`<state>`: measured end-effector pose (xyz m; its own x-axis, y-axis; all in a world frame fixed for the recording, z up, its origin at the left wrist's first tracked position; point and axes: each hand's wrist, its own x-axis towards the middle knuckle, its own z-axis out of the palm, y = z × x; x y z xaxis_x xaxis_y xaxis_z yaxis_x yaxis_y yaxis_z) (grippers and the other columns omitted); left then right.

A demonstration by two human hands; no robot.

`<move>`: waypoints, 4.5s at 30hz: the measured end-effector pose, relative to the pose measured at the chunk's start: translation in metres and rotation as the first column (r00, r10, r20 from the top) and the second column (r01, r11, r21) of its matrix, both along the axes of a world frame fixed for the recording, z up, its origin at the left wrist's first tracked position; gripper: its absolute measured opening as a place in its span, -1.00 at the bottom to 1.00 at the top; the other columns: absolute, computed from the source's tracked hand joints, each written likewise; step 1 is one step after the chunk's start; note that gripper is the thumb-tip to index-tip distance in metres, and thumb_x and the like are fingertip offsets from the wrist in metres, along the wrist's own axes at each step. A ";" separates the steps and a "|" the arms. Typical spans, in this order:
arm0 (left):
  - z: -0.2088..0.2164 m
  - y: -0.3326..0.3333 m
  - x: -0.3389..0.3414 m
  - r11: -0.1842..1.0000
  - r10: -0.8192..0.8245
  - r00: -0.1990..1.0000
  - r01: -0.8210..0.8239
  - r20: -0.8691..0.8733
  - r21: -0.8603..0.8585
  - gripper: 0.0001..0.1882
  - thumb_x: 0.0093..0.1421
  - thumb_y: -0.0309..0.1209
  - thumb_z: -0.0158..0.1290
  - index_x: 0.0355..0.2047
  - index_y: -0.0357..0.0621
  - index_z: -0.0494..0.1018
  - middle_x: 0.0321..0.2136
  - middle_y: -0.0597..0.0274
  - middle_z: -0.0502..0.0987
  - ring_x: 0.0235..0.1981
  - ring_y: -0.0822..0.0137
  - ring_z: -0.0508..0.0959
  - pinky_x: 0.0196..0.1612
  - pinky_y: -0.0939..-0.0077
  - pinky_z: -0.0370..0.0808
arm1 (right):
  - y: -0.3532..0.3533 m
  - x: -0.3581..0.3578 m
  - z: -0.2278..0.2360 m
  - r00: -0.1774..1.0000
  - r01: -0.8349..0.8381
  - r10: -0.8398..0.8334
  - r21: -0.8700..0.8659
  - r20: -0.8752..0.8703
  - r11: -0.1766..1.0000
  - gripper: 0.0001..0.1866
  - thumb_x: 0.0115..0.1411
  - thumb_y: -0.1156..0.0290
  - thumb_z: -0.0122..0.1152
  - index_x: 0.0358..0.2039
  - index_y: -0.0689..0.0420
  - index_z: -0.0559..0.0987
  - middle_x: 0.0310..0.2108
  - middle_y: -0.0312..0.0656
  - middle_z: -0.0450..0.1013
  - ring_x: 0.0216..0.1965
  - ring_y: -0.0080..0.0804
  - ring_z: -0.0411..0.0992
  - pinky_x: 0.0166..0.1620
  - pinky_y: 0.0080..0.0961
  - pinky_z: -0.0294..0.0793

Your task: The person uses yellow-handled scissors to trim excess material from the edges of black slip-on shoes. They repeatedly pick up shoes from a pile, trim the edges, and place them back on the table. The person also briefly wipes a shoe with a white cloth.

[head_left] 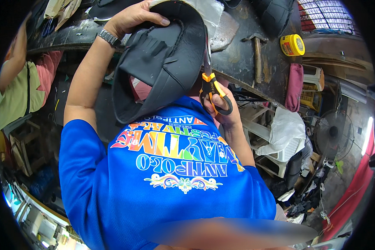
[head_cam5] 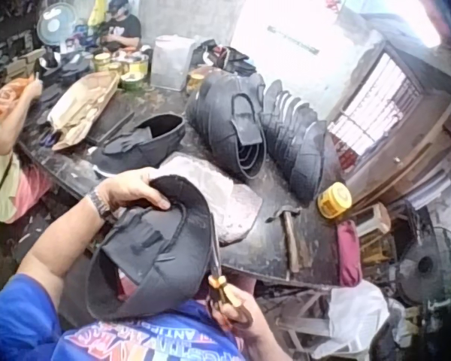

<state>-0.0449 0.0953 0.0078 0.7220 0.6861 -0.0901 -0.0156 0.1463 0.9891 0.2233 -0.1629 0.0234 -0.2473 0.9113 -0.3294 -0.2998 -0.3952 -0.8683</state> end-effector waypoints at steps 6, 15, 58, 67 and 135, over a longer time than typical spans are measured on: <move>0.010 -0.006 0.005 0.998 -0.066 0.997 0.066 -0.042 -0.007 -0.50 0.03 -0.58 0.22 0.04 -0.22 0.47 -0.18 0.28 0.60 -0.23 0.47 0.58 0.00 0.57 0.50 | 0.002 0.000 0.004 0.996 -0.052 0.056 -0.056 0.076 0.997 -0.23 -0.02 -0.24 0.35 -0.15 0.23 0.40 -0.58 -0.27 0.37 -0.62 -0.64 0.31 -0.56 -0.77 0.28; 0.020 -0.009 0.011 0.988 -0.154 0.978 0.156 -0.138 0.003 -0.51 -0.02 -0.54 0.28 -0.03 -0.26 0.49 -0.25 0.25 0.62 -0.29 0.47 0.57 -0.04 0.62 0.48 | 0.015 0.004 0.000 0.998 -0.048 0.051 0.072 -0.046 0.996 -0.49 0.14 0.13 0.28 -0.08 0.25 0.39 -0.53 -0.25 0.37 -0.57 -0.63 0.33 -0.55 -0.74 0.29; 0.034 -0.026 0.020 0.904 -0.421 0.872 0.426 -0.250 -0.037 -0.56 -0.06 -0.48 0.29 -0.13 -0.33 0.50 -0.31 0.28 0.61 -0.36 0.54 0.56 -0.20 0.63 0.53 | 0.007 0.017 0.006 0.984 -0.082 0.091 -0.068 0.152 0.994 -0.22 -0.09 -0.19 0.43 -0.17 0.29 0.44 -0.65 -0.34 0.31 -0.71 -0.69 0.23 -0.65 -0.77 0.17; 0.038 -0.032 0.031 0.843 -0.533 0.801 0.532 -0.274 -0.084 -0.60 -0.01 -0.45 0.30 -0.16 -0.35 0.51 -0.37 0.27 0.62 -0.42 0.52 0.58 -0.29 0.64 0.55 | 0.025 0.040 0.024 0.953 -0.271 0.285 -0.127 0.107 0.954 -0.44 0.00 0.01 0.40 -0.21 0.22 0.46 -0.61 -0.35 0.33 -0.67 -0.69 0.28 -0.63 -0.74 0.21; 0.061 0.007 0.144 -0.104 0.158 0.639 0.769 -0.753 0.631 -0.32 -0.36 -0.16 0.47 -0.17 -0.16 0.58 -0.22 0.02 0.61 -0.15 0.09 0.57 -0.13 -0.01 0.43 | 0.022 -0.023 -0.038 0.908 0.236 -0.316 -0.287 -0.276 0.928 -0.60 0.22 0.00 0.25 -0.33 0.10 0.45 -0.65 -0.25 0.36 -0.69 -0.58 0.29 -0.60 -0.72 0.27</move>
<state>0.0993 0.1025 0.0691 0.9869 0.1312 -0.0939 0.1237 -0.9890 -0.0813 0.1998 -0.1408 -0.0151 -0.1232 0.8597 -0.4957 -0.6666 -0.4418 -0.6005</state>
